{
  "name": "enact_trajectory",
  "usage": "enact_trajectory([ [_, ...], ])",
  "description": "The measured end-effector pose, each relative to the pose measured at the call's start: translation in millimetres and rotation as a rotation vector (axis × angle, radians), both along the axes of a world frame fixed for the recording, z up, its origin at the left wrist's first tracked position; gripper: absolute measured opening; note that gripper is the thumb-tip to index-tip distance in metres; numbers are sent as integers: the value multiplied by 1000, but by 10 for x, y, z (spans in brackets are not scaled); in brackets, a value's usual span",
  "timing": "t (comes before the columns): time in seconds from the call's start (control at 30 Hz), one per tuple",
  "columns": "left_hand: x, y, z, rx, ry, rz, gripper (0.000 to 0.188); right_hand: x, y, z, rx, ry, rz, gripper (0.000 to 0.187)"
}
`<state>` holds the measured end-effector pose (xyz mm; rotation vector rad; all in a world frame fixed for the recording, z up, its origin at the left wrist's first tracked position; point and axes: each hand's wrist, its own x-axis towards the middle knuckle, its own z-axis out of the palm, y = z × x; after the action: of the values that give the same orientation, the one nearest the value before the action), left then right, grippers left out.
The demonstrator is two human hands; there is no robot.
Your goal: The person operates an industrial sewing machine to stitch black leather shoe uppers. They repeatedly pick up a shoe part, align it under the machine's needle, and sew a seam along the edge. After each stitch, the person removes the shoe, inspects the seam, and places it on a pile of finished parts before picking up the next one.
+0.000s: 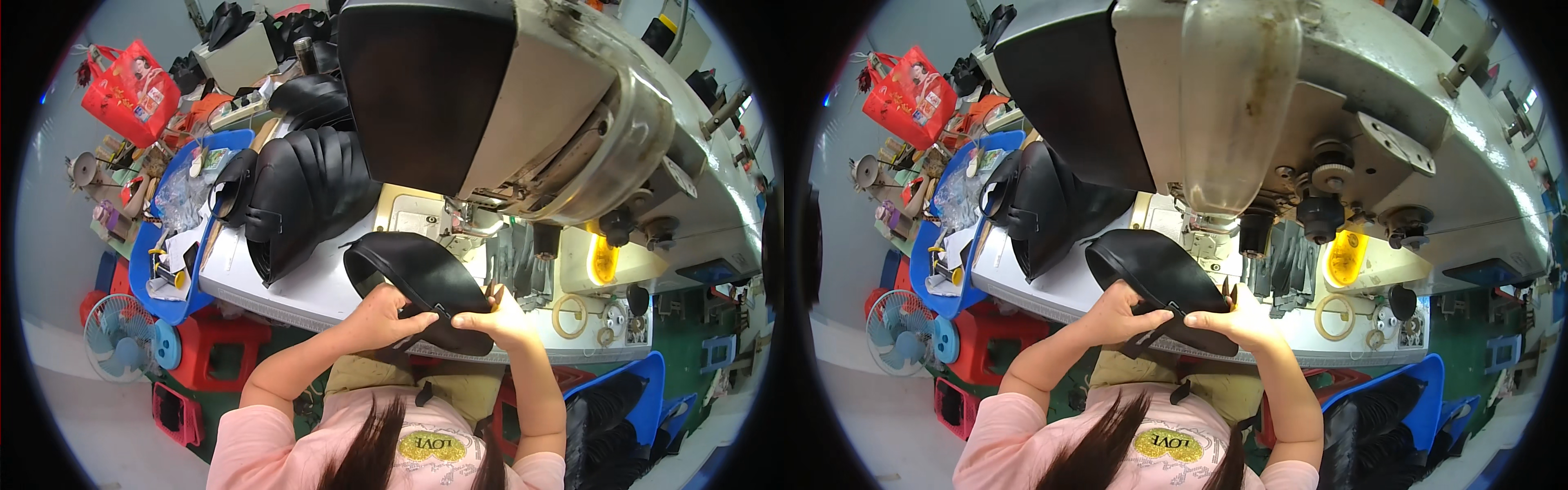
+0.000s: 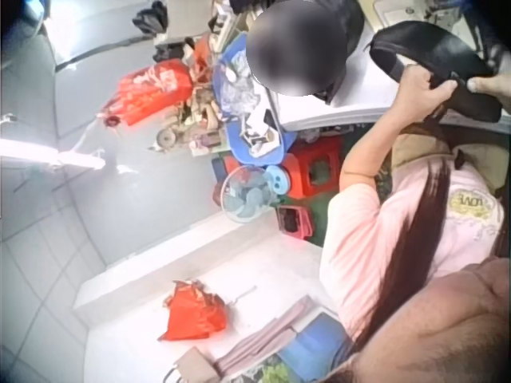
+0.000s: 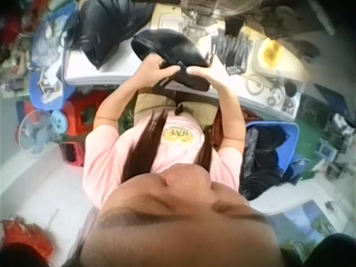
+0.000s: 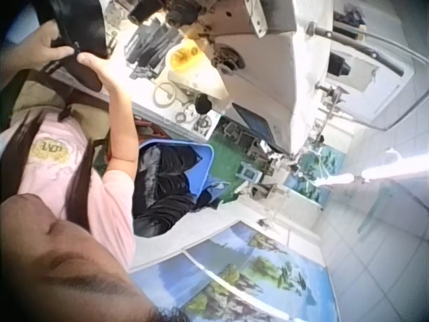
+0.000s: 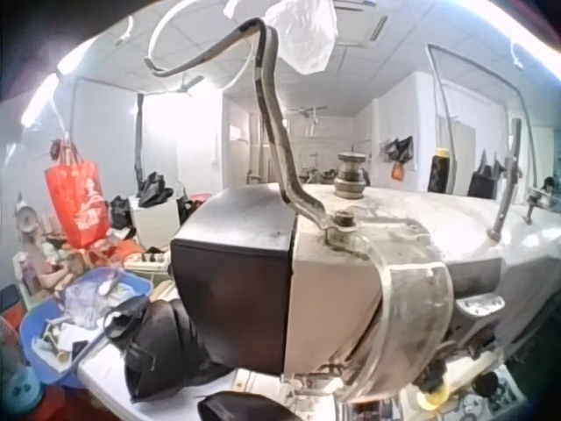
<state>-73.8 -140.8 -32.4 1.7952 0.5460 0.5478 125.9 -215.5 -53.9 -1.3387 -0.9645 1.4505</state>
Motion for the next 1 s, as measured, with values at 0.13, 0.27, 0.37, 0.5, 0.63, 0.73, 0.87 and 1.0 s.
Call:
enact_trajectory([
  [0.13,-56,61,47,-71,157,70,19,-258,102,161,21,-11,-82,40],
  [0.27,-120,96,35,-126,253,88,20,-360,112,379,-10,-86,-49,36],
  [0.37,-110,90,-25,520,185,261,23,-366,151,203,48,32,-88,38],
  [0.5,-105,6,165,433,288,328,23,-370,219,111,73,131,-184,42],
  [0.63,-101,100,126,167,43,260,21,-354,316,91,124,202,-198,43],
  [0.73,-47,172,145,49,-22,216,19,-335,343,113,94,291,-232,44],
  [0.87,33,296,160,-71,-29,192,19,-234,379,128,111,133,-190,42],
  [1.0,152,433,62,-212,-109,237,19,-53,296,31,102,-309,-230,26],
])
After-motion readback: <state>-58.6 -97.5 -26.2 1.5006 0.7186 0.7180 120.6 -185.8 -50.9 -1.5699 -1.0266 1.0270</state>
